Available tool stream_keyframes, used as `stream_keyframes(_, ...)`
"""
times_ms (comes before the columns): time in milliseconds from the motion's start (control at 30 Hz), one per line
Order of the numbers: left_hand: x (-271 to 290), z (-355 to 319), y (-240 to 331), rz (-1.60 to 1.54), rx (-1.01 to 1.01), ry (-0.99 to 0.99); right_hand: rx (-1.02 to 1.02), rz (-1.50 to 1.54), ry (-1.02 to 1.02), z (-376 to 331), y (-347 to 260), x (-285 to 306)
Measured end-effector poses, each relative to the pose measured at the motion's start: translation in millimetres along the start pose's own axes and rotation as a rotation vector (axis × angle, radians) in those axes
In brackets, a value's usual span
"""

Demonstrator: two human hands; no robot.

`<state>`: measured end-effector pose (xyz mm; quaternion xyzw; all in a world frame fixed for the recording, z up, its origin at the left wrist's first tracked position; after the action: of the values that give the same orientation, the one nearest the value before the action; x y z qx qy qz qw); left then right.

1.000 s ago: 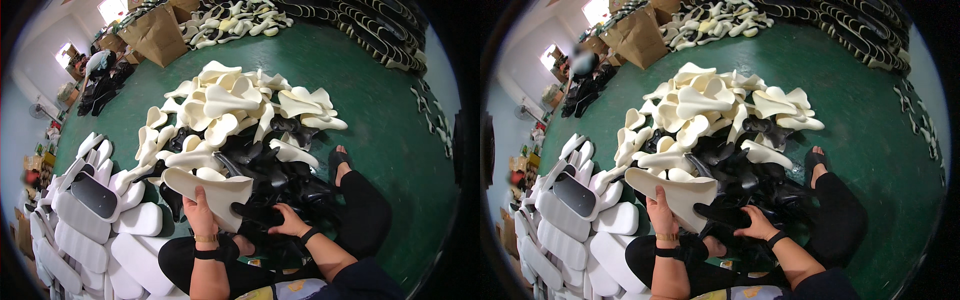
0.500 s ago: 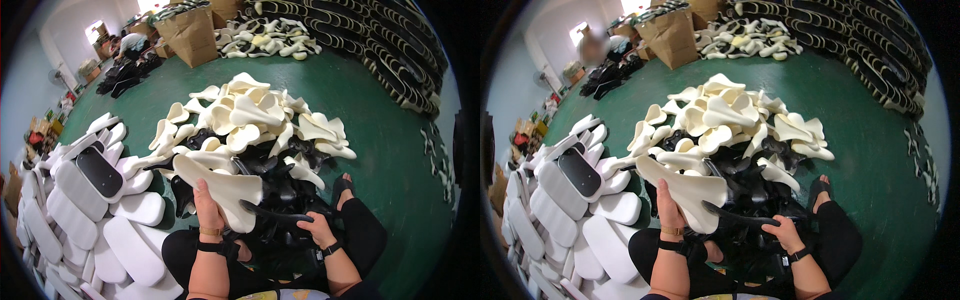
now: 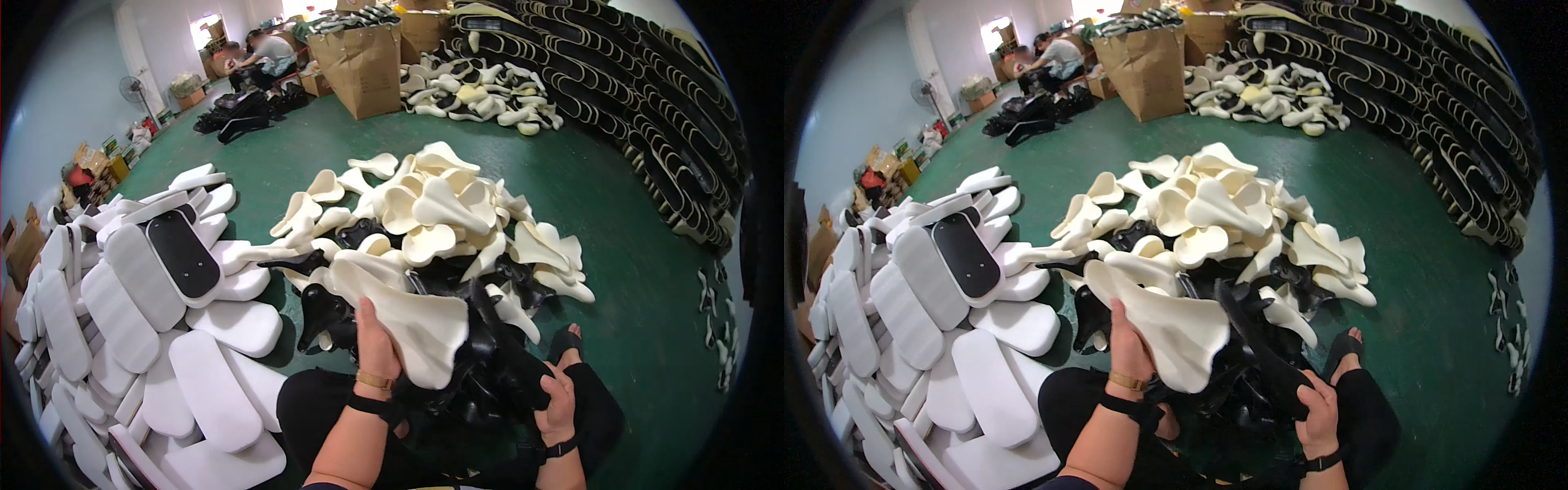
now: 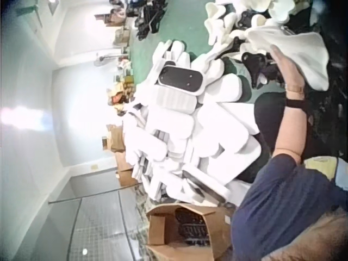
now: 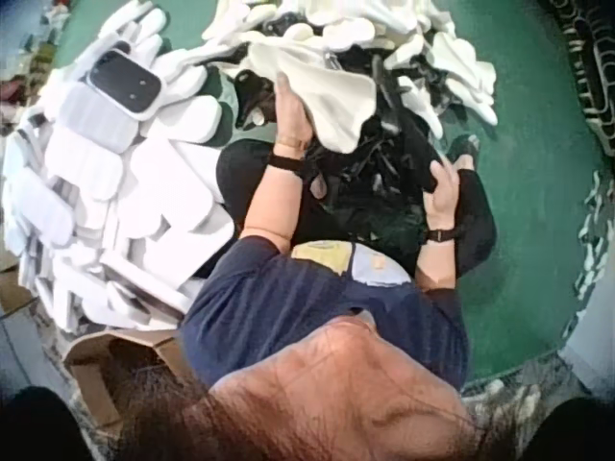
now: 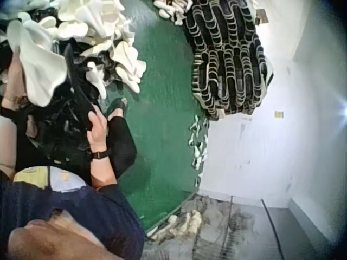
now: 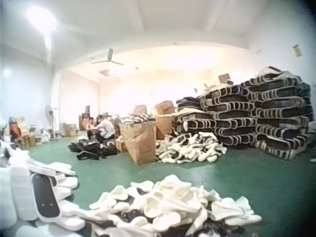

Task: The recorder sits on the floor and sorts bicycle seat foam pads and plastic base components into separate piles.

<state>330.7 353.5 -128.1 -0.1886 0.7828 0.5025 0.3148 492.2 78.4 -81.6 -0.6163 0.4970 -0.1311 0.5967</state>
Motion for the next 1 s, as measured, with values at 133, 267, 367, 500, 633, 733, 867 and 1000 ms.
stream_keyframes(133, -6.7, -12.7, -18.3, -0.055, 0.086, -0.002, 0.749, -0.734, -0.014, -29.1, -41.4, -62.7)
stream_keyframes(267, -13.8, -26.2, -32.7, -0.124, 0.170, -0.013, 0.854, -0.850, -0.061, -39.3, -18.0, -100.4)
stream_keyframes(367, -30.2, -41.6, -26.5, -0.164, 0.200, -0.034, 0.862, -0.821, -0.083, -40.5, -8.9, -115.2)
stream_keyframes(500, -21.4, -39.1, -25.1, -0.150, 0.196, -0.056, 0.869, -0.809, -0.083, -39.0, -0.2, -128.6)
stream_keyframes(633, -27.8, -44.1, -19.0, -0.161, 0.188, -0.021, 0.877, -0.803, -0.093, -35.3, 2.0, -136.2)
stream_keyframes(733, -29.0, -45.1, -19.0, -0.134, 0.182, -0.022, 0.892, -0.813, -0.102, -34.1, 2.4, -138.7)
stream_keyframes(867, -28.8, -44.0, -20.6, -0.148, 0.174, -0.039, 0.895, -0.830, -0.108, -33.9, 2.3, -141.7)
stream_keyframes(1000, -29.3, -46.7, -21.8, -0.159, 0.196, -0.061, 0.877, -0.819, -0.106, -34.0, 5.3, -144.0)
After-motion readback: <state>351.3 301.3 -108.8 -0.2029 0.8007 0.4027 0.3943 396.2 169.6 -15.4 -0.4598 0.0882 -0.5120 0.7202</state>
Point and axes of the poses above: each hand's wrist, its own z-axis towards the middle knuckle, its own x-axis out of the back of the hand, y = z × x, the point moved 8 cm from there along z, towards the middle knuckle, and after that the axes turned 12 degrees about y, right-handed, at the moved point
